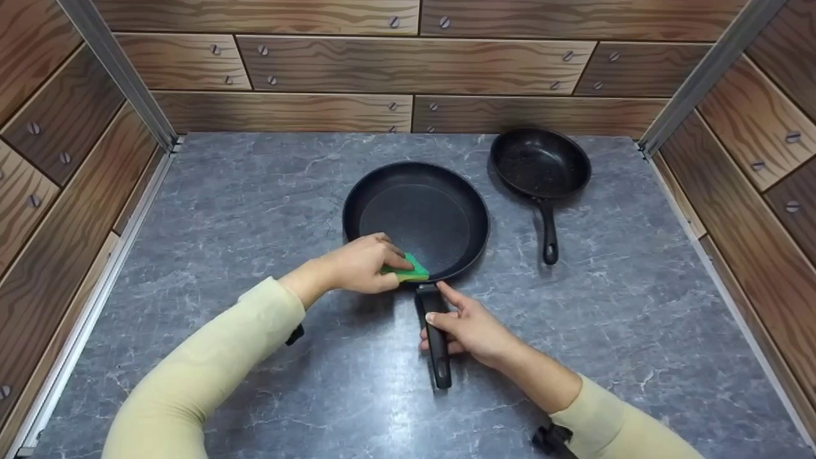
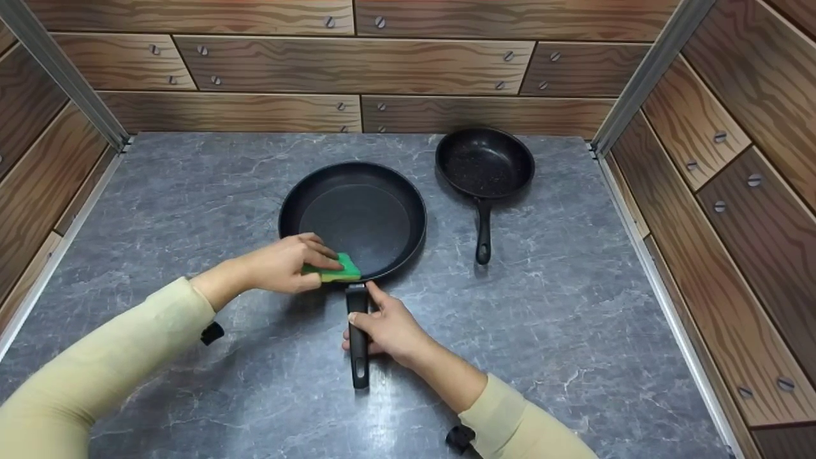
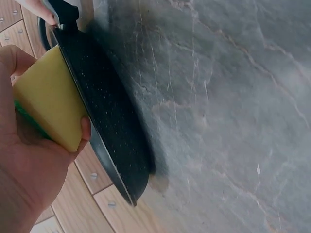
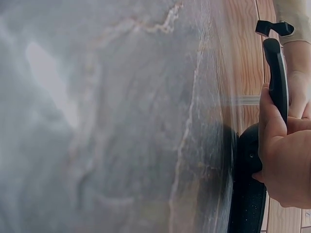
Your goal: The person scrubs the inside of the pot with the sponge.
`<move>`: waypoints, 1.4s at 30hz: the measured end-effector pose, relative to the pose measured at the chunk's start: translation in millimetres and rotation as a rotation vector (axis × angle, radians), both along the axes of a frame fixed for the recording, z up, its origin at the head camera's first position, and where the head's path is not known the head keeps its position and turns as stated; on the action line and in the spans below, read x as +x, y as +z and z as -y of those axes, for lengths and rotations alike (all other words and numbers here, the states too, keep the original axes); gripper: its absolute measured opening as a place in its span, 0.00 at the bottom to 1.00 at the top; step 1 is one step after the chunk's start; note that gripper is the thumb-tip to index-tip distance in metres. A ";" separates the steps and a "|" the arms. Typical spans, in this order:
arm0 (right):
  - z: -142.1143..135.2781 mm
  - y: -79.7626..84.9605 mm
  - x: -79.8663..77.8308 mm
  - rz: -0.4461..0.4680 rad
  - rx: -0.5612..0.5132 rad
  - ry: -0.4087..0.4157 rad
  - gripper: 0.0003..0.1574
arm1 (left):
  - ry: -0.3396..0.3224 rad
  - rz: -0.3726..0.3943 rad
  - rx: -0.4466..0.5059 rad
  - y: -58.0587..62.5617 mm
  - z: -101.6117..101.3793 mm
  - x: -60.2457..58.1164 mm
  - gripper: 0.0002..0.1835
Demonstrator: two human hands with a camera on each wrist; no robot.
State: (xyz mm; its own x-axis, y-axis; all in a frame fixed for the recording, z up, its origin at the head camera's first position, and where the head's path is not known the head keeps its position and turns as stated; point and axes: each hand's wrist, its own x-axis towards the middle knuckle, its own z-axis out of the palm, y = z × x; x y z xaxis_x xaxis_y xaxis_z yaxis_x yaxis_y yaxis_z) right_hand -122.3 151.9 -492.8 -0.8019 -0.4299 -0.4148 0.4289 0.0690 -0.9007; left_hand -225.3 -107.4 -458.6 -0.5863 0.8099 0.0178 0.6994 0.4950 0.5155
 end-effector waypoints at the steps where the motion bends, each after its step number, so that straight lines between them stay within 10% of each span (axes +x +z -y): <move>1: -0.3 0.0 -0.1 -0.001 0.004 0.004 0.57 | 0.003 0.006 0.001 -0.9 -1.3 0.2 0.23; 42: -1.1 2.0 -1.1 -0.012 -0.009 0.038 0.57 | 0.013 0.048 -0.050 -19.7 -72.4 -31.6 0.27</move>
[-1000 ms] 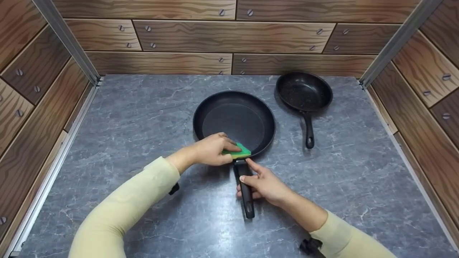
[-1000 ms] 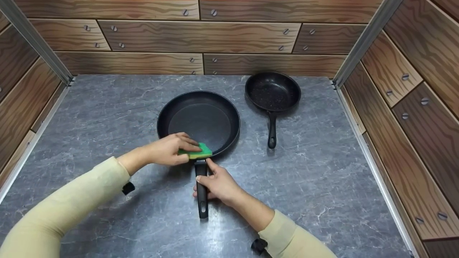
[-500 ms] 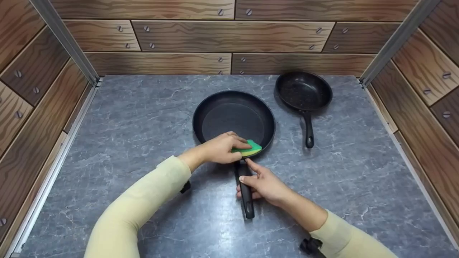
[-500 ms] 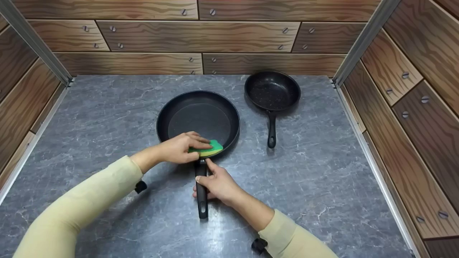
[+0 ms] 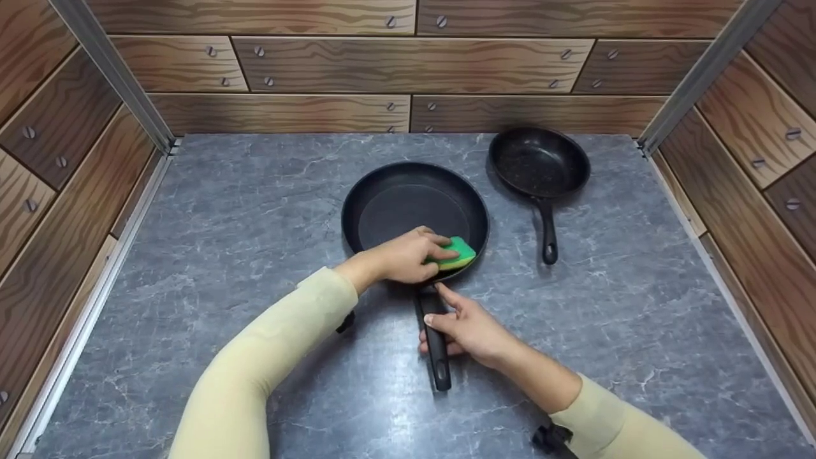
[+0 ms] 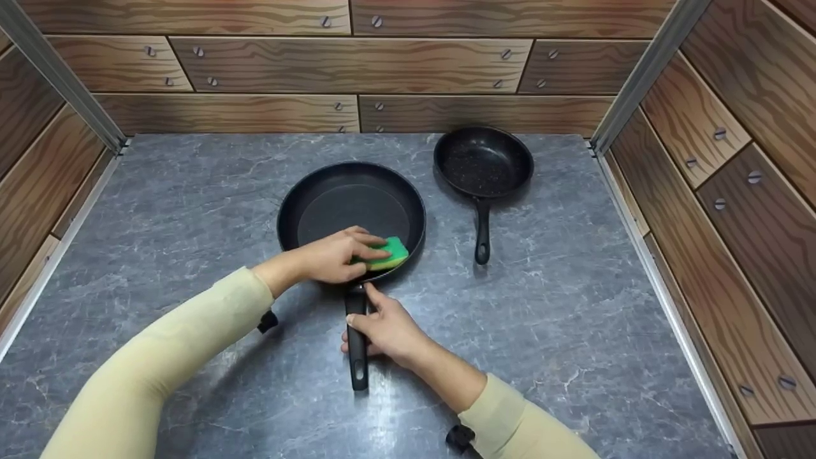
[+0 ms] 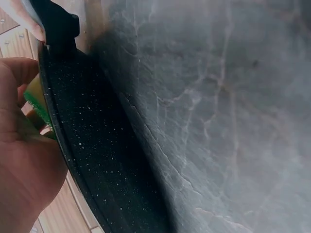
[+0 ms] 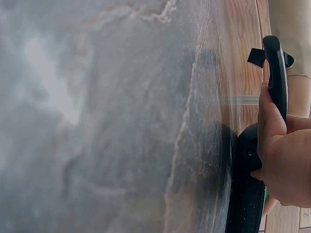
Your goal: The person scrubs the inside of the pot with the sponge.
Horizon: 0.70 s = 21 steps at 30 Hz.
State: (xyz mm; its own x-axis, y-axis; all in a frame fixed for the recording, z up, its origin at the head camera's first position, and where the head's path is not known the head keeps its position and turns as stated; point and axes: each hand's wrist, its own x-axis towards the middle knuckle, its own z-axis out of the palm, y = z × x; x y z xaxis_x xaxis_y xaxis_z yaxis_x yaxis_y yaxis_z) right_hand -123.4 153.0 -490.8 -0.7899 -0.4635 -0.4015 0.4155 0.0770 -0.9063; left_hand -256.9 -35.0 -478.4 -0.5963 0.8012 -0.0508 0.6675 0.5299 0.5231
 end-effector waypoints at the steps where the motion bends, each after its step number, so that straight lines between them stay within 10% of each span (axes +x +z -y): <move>1: 0.1 -0.4 -0.1 0.000 -0.002 -0.002 0.57 | -0.005 -0.013 -0.012 -0.5 -1.2 -1.4 0.27; 21: 1.5 -1.2 1.5 -0.004 -0.020 -0.018 0.57 | -0.055 -0.331 -0.246 -8.9 -18.5 -27.1 0.27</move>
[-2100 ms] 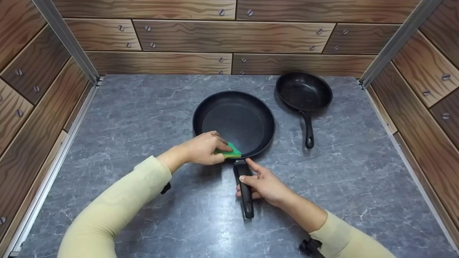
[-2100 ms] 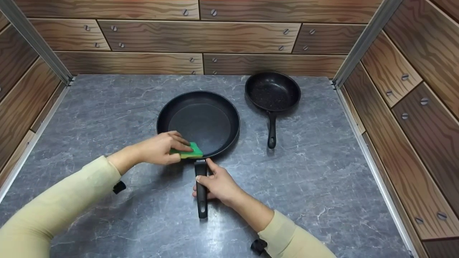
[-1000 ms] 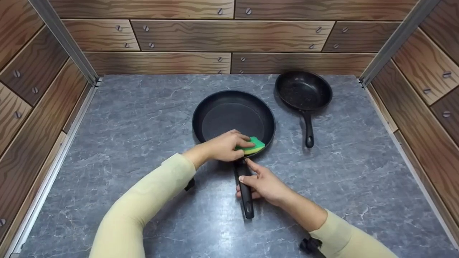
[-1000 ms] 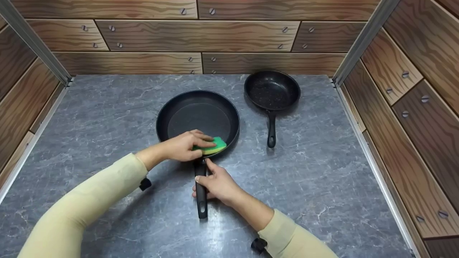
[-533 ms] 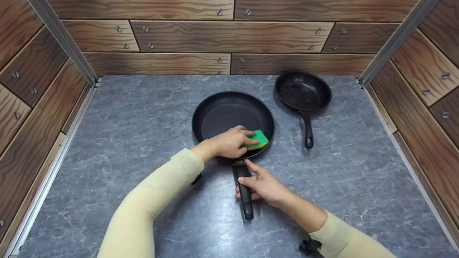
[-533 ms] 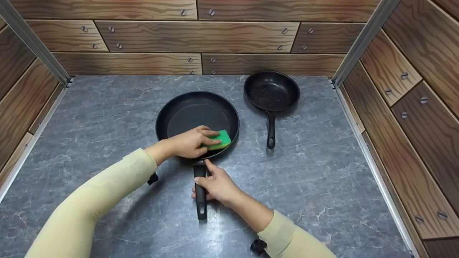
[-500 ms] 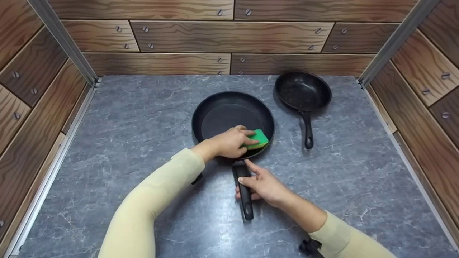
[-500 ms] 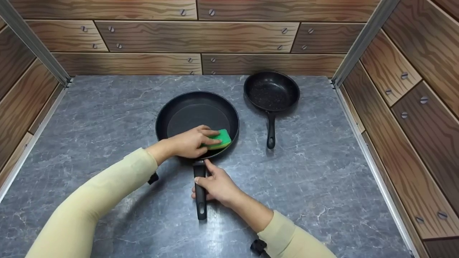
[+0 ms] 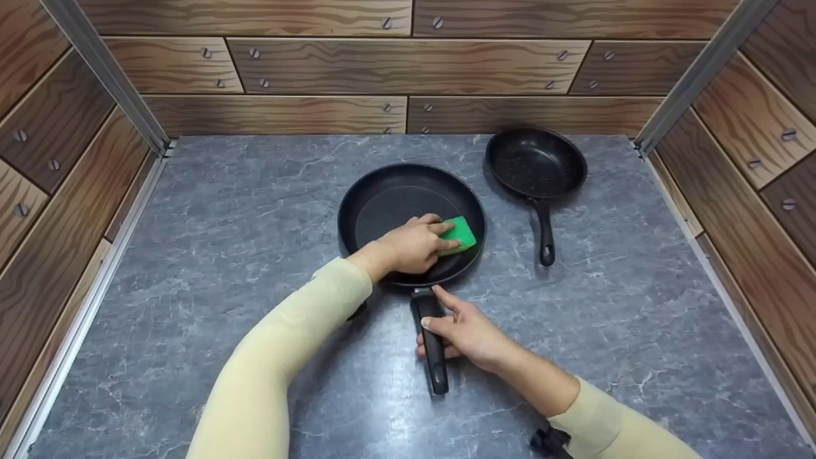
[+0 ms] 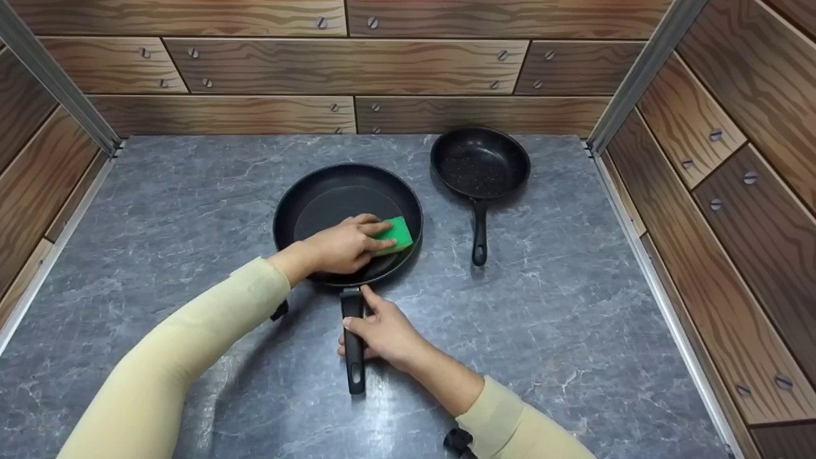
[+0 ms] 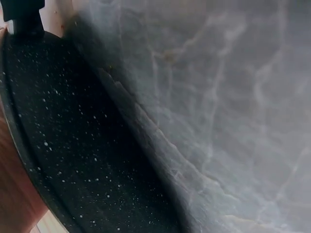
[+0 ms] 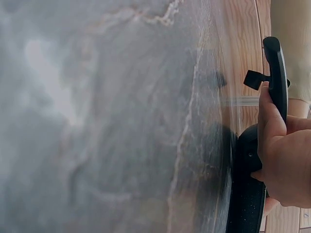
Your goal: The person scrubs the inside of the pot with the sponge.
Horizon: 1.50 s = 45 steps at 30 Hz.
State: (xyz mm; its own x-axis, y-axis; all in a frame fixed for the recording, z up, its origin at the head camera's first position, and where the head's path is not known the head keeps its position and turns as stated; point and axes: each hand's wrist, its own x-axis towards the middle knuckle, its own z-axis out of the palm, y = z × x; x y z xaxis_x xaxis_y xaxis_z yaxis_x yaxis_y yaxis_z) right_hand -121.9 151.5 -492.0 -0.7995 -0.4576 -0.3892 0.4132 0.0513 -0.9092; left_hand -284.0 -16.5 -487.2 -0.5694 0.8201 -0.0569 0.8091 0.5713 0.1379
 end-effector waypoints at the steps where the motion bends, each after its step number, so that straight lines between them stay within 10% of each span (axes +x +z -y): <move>1: 0.1 -0.1 0.1 -0.002 0.000 0.000 0.57 | 0.004 -0.002 -0.006 0.2 -0.3 -1.3 0.27; 45: 1.3 -3.1 3.2 -0.017 0.008 -0.030 0.57 | 0.275 -0.038 -0.018 -0.7 15.8 -47.5 0.28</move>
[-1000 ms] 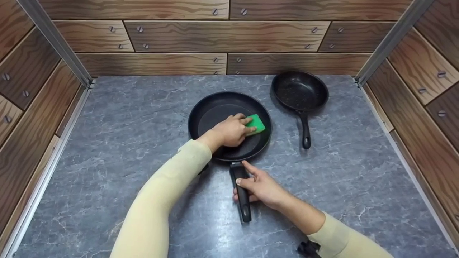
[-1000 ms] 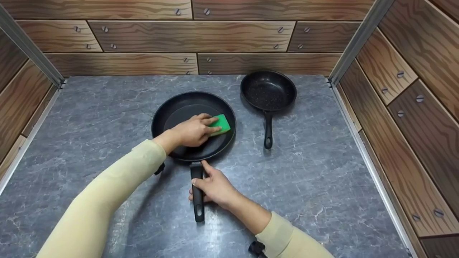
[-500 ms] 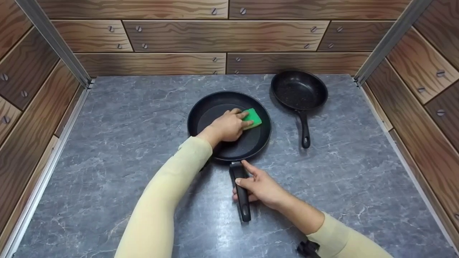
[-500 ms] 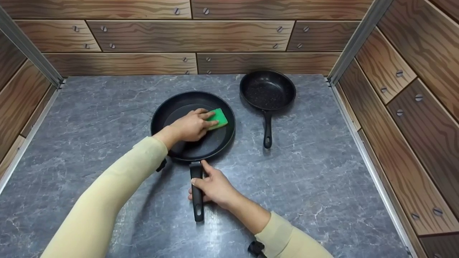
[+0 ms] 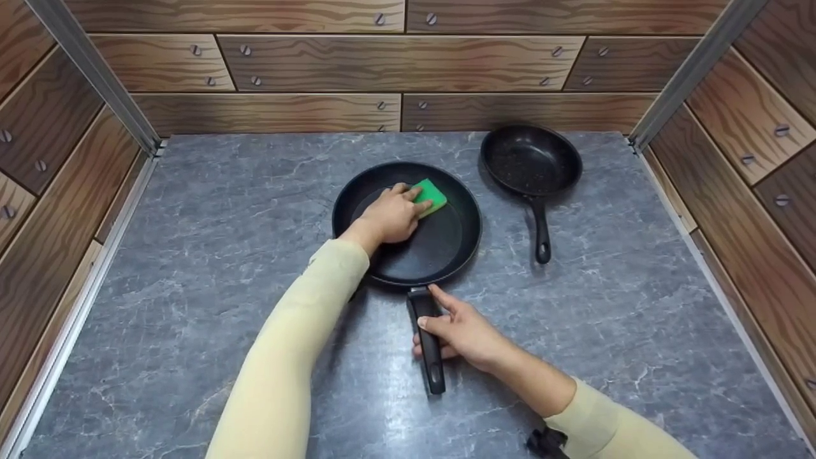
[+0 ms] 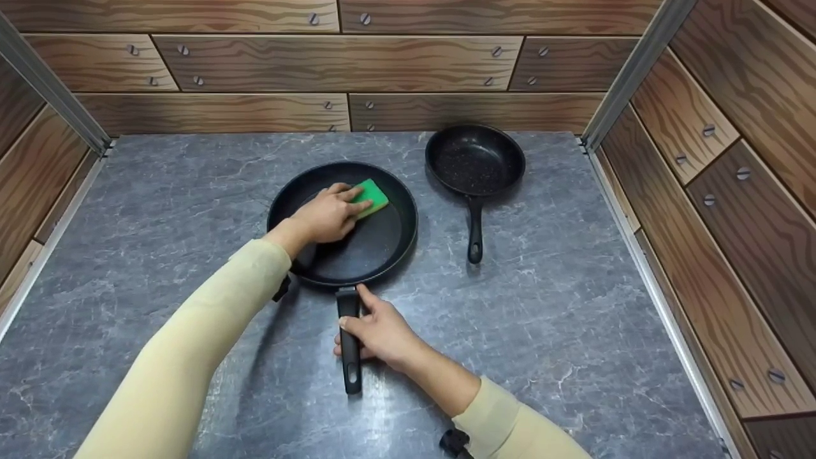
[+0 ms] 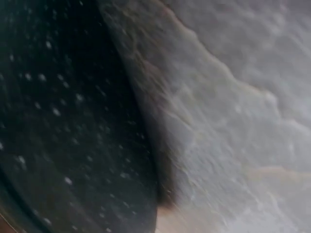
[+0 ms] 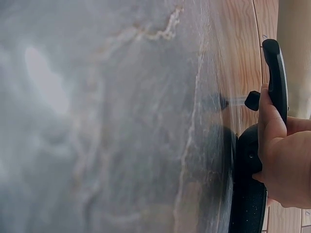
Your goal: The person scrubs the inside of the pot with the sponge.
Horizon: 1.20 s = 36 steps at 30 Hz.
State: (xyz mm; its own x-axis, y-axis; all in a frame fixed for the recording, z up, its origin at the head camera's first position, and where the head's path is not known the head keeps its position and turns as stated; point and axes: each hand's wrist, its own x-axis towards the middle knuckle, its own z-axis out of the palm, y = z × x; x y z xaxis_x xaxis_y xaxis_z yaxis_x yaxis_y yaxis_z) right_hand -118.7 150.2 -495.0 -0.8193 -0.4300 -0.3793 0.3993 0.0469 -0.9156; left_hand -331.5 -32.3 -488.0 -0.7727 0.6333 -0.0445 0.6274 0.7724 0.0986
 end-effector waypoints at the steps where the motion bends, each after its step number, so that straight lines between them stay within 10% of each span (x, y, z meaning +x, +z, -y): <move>1: 0.1 -0.1 0.1 0.000 -0.001 0.000 0.57 | 0.009 0.001 -0.002 -0.2 1.5 -0.5 0.28; 36: -0.7 1.2 -0.3 -0.001 0.019 -0.010 0.56 | 0.119 -0.032 -0.087 8.4 53.4 3.6 0.29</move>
State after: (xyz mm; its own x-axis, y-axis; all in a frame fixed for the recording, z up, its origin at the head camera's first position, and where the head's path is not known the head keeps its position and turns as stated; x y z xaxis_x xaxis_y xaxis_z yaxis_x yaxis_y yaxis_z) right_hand -119.0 150.9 -493.8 -0.8236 -0.4151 -0.3865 0.3990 0.0602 -0.9150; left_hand -327.9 -85.7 -479.6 -0.8441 0.5317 -0.0698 0.5324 0.8465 0.0095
